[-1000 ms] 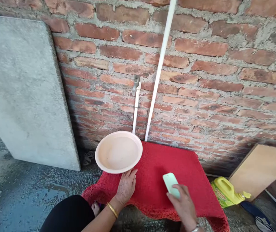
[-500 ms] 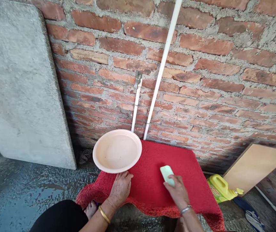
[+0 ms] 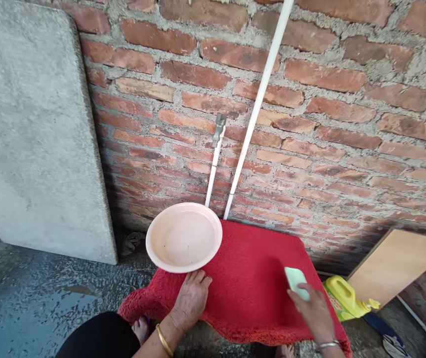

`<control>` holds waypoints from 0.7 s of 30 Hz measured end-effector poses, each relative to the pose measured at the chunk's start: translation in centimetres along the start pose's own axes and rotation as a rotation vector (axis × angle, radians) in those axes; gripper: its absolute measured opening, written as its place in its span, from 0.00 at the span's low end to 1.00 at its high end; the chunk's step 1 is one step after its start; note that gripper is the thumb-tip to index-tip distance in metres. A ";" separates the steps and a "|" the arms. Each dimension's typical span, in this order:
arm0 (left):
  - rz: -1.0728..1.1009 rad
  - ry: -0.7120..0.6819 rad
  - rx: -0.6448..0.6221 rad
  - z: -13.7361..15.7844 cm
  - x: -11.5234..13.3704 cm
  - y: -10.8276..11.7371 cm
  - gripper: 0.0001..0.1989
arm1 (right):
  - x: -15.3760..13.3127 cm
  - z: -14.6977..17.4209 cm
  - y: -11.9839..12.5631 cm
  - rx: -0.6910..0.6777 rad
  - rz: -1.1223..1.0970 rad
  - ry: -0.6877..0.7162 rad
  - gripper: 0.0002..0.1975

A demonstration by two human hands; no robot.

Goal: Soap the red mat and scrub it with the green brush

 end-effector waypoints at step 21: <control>-0.150 -0.173 0.217 0.0 -0.8 -5.0 0.29 | 3.9 -4.3 -1.3 -0.089 0.024 -0.046 0.15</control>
Point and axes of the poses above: each hand's wrist, its own z-axis away from the middle knuckle, its own y-axis out of the back of the hand, x = y × z, the point moved 2 cm from there along -z, towards the middle knuckle, and after that the axes turned 12 degrees about y, right-handed, at the moved point
